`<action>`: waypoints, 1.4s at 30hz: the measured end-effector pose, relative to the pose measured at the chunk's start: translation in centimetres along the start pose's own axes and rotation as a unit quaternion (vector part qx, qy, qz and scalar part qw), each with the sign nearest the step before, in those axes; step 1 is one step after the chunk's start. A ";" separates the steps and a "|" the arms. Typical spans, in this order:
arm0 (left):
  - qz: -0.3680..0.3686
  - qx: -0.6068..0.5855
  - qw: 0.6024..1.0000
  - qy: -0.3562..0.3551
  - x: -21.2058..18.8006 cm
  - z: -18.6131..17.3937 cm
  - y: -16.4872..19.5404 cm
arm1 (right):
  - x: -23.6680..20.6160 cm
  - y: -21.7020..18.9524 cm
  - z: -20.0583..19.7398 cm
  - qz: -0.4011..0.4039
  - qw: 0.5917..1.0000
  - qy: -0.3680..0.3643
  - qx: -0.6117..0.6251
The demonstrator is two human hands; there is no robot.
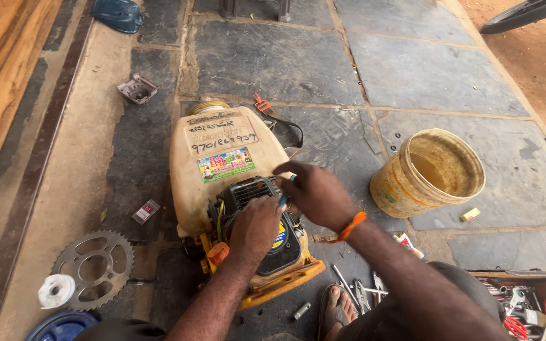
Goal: The person reassembles a small engine mounted on a backpack sprayer frame. They place the engine onto the frame, align and insert bolts, then tighten them using a wrench.
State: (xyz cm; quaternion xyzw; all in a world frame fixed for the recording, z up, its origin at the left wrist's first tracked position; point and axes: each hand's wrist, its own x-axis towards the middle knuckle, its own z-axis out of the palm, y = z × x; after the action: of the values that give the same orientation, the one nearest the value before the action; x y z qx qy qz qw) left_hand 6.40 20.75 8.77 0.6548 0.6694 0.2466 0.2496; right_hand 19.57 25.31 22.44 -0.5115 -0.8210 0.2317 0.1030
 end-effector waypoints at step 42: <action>0.013 0.004 1.000 0.013 -0.5 -1.0 0.9 | 0.0 1.1 0.3 -0.003 0.999 -0.028 -0.030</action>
State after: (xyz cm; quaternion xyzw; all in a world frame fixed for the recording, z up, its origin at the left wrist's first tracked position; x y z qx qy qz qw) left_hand 6.41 20.23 10.14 0.6612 0.6653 0.2553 0.2348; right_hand 20.31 25.61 21.62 -0.5054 -0.8317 0.2205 0.0653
